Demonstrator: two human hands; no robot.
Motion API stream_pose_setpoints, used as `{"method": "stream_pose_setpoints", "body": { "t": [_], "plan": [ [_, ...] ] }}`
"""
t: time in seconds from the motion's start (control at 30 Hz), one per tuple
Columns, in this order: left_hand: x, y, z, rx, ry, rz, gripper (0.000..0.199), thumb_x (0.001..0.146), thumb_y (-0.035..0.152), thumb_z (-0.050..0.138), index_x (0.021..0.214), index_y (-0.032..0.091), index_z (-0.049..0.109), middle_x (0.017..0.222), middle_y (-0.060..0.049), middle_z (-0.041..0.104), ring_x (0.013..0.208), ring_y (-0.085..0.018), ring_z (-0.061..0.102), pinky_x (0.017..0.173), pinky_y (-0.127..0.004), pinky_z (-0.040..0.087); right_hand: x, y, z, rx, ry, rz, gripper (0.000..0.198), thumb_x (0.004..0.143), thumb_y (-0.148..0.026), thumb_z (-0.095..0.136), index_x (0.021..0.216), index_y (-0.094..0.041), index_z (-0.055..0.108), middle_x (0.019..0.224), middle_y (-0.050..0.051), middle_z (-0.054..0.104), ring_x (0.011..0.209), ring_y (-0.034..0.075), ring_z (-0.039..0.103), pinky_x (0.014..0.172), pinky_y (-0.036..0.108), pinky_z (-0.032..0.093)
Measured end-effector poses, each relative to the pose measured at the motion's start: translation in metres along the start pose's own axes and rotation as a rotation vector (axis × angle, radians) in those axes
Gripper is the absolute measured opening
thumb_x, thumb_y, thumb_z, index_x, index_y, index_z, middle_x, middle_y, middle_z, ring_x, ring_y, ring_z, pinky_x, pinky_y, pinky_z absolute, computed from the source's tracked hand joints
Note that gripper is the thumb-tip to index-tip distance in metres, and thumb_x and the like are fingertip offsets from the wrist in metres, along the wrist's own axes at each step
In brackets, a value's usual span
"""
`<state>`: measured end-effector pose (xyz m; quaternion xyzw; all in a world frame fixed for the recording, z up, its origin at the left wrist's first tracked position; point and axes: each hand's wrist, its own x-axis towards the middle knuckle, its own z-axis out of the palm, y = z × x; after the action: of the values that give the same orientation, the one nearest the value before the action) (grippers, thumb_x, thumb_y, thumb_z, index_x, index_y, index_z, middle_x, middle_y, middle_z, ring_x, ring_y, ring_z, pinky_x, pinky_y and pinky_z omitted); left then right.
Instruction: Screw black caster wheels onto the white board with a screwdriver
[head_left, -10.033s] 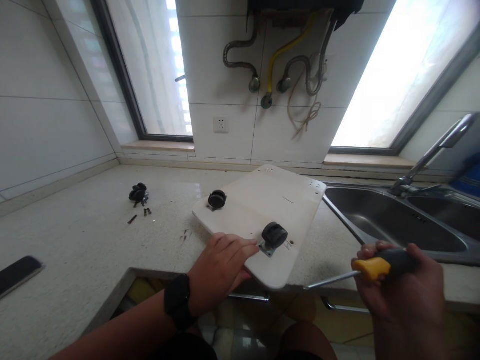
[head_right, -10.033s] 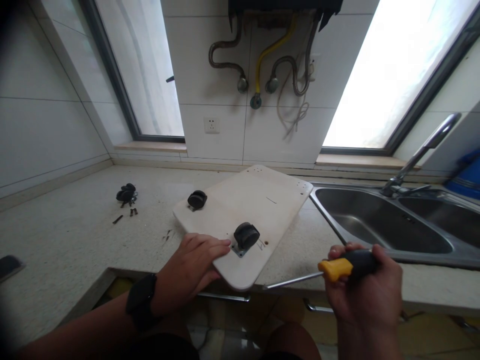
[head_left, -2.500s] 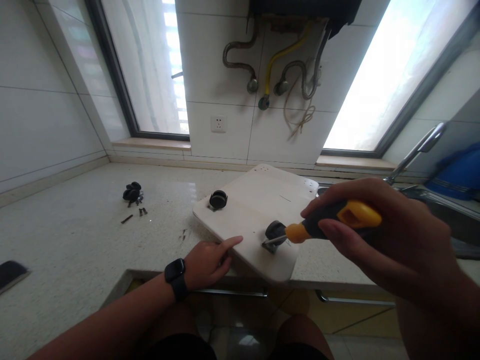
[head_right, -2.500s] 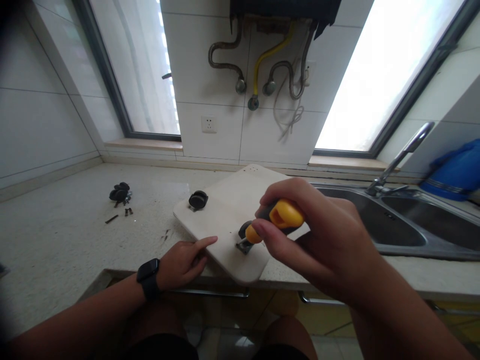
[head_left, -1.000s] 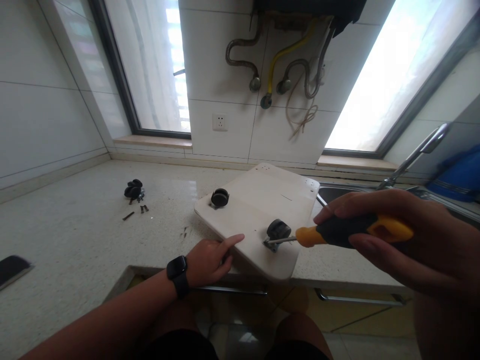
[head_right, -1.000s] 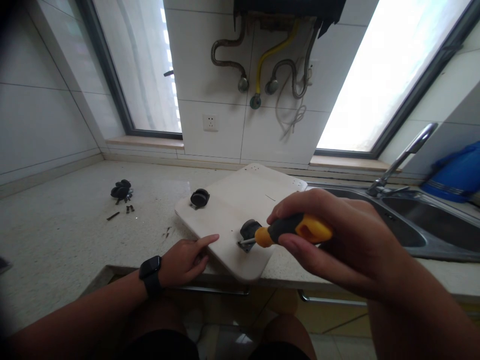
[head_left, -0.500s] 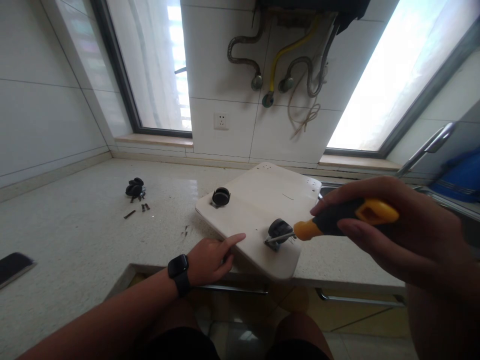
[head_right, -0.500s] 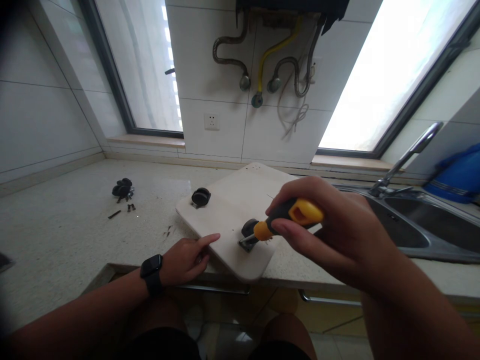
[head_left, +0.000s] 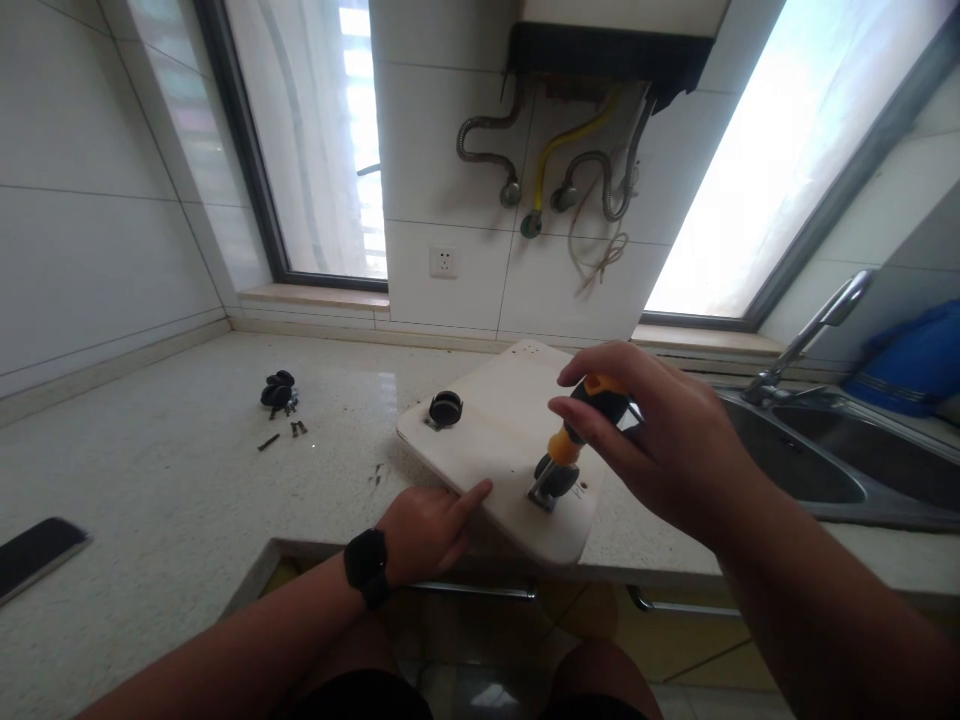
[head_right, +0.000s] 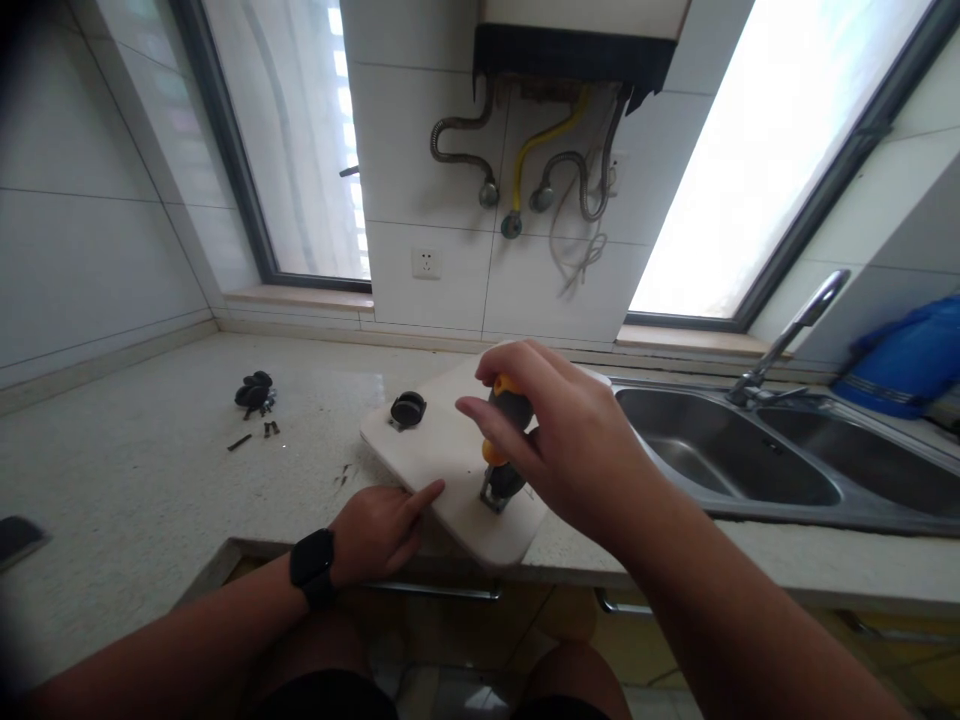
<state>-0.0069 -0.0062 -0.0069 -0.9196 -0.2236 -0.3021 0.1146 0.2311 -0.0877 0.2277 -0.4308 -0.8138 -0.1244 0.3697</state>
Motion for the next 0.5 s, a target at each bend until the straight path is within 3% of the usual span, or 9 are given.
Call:
{"method": "stream_pose_setpoints", "body": {
  "t": [0.17,0.27,0.37,0.5],
  "plan": [
    [0.012,0.013,-0.024,0.110,0.036,0.126,0.051,0.094,0.019,0.057,0.144,0.011,0.050,0.080,-0.004,0.069,0.063,-0.023,0.063,0.050,-0.033,0.046,0.008,0.000,-0.016,0.090,-0.196,0.028,0.033,0.102,-0.029,0.050,0.133,-0.024,0.058,0.121,0.011,0.072,0.099,0.025,0.071,0.083,0.040,0.055],
    [0.019,0.020,-0.037,0.130,0.071,0.194,0.044,0.096,0.019,0.058,0.140,0.010,0.053,0.083,-0.005,0.069,0.068,-0.023,0.062,0.055,-0.033,0.049,0.011,0.001,-0.019,0.114,-0.275,0.054,0.039,0.102,-0.032,0.053,0.141,-0.027,0.055,0.117,0.009,0.074,0.096,0.024,0.071,0.080,0.039,0.057],
    [0.021,0.027,-0.044,0.128,0.050,0.208,0.047,0.098,0.022,0.060,0.143,0.013,0.053,0.102,-0.010,0.071,0.087,-0.025,0.066,0.077,-0.042,0.057,0.013,0.003,-0.015,0.000,-0.220,0.026,0.033,0.102,-0.039,0.059,0.131,-0.025,0.062,0.104,0.008,0.073,0.085,0.022,0.070,0.074,0.037,0.055],
    [0.020,0.035,-0.051,0.096,-0.047,0.191,0.058,0.098,0.029,0.063,0.152,0.015,0.048,0.136,-0.015,0.066,0.123,-0.030,0.060,0.108,-0.048,0.048,0.012,0.004,-0.013,-0.105,-0.140,0.014,0.026,0.102,-0.038,0.059,0.119,-0.020,0.066,0.102,0.010,0.070,0.081,0.022,0.068,0.073,0.038,0.055]
  ]
}}
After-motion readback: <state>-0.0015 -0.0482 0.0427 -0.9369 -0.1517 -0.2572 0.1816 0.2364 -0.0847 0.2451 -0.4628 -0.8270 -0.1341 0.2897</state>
